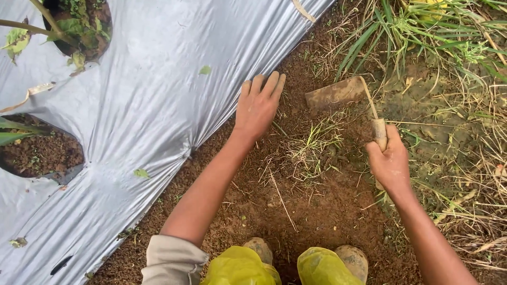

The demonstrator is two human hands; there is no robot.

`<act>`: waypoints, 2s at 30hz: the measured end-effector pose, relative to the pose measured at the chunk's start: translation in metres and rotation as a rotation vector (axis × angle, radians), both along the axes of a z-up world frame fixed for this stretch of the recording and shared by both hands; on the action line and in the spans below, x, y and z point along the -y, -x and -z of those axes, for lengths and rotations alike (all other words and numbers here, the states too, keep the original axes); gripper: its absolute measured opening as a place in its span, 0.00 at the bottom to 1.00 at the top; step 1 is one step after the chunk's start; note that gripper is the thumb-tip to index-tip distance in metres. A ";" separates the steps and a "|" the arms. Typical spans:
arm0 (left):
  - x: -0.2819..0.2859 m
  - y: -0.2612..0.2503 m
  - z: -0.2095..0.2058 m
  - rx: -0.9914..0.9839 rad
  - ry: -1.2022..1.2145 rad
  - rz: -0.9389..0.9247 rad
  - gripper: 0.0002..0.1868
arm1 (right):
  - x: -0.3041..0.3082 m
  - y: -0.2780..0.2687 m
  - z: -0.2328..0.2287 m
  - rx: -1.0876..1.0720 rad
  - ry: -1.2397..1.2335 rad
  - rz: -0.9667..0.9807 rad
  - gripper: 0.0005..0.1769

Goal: Weeding and cleaning a vegetable garden by scraping the soil with a hand hoe and removing debris from around plants by hand.

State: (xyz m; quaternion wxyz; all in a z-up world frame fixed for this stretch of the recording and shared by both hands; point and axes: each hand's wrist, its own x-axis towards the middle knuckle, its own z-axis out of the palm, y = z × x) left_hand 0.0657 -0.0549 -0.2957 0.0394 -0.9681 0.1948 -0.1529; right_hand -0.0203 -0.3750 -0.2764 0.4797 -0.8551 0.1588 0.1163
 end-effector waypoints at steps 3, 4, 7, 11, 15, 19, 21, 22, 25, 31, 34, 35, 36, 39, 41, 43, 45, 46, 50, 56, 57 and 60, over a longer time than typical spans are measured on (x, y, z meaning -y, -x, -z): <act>0.004 -0.010 0.007 -0.049 -0.063 0.090 0.24 | 0.003 0.006 0.019 -0.036 -0.001 0.037 0.14; 0.004 -0.012 0.006 -0.039 -0.038 0.139 0.17 | 0.007 0.008 0.027 -0.025 -0.017 0.034 0.14; 0.003 -0.017 0.006 -0.016 -0.016 0.212 0.08 | 0.002 0.011 0.016 -0.035 -0.074 0.036 0.15; 0.008 -0.019 0.019 -0.021 -0.013 0.178 0.05 | -0.008 0.009 -0.011 -0.091 -0.168 0.055 0.20; 0.015 0.024 0.061 -0.196 0.195 0.125 0.08 | -0.006 0.002 -0.016 -0.045 -0.167 0.065 0.18; 0.032 0.095 0.060 -0.613 0.721 0.034 0.05 | -0.020 -0.014 -0.031 0.113 -0.268 0.115 0.18; 0.032 0.111 0.057 -0.653 0.808 -0.013 0.08 | -0.035 -0.025 -0.035 0.166 -0.342 0.154 0.17; 0.029 0.113 0.051 -0.561 0.765 0.001 0.10 | -0.044 -0.029 -0.038 0.165 -0.421 0.164 0.14; 0.015 0.098 0.042 -0.324 0.579 0.059 0.13 | -0.056 -0.031 -0.027 0.171 -0.467 0.134 0.12; 0.001 0.080 0.015 -0.352 0.341 0.089 0.23 | -0.044 -0.014 -0.005 0.158 -0.383 0.091 0.11; 0.019 0.097 0.028 -0.597 0.400 0.115 0.28 | -0.029 -0.022 -0.010 0.173 -0.377 0.153 0.10; 0.025 0.103 0.035 -0.640 0.433 0.151 0.32 | -0.025 -0.027 -0.010 0.189 -0.399 0.203 0.12; 0.029 0.106 0.030 -0.641 0.431 0.154 0.32 | -0.028 -0.032 -0.019 0.189 -0.401 0.207 0.12; 0.038 0.114 0.021 -0.897 0.503 0.127 0.37 | -0.037 -0.038 -0.026 0.272 -0.556 0.370 0.15; 0.039 0.115 0.020 -0.923 0.523 0.078 0.38 | -0.042 -0.033 -0.008 0.255 -0.634 0.401 0.23; 0.036 0.109 0.014 -0.893 0.570 0.087 0.36 | -0.034 -0.018 -0.001 0.088 -0.523 0.224 0.21; 0.035 0.103 0.006 -0.863 0.611 0.101 0.34 | -0.028 -0.004 -0.002 -0.073 -0.412 0.052 0.23; 0.035 0.100 0.001 -0.798 0.632 0.107 0.36 | -0.026 0.003 -0.007 -0.106 -0.372 0.028 0.24; 0.045 0.097 -0.019 -0.701 0.637 0.082 0.38 | -0.023 0.030 -0.016 -0.219 -0.293 0.004 0.24; 0.061 0.104 0.000 -0.956 0.468 0.156 0.39 | -0.006 0.012 -0.026 -0.049 -0.223 -0.002 0.16; 0.061 0.105 -0.001 -0.958 0.468 0.157 0.39 | -0.008 0.005 -0.031 -0.050 -0.223 -0.001 0.16; 0.059 0.106 -0.003 -0.968 0.485 0.147 0.38 | -0.016 -0.009 -0.032 0.138 -0.356 0.152 0.21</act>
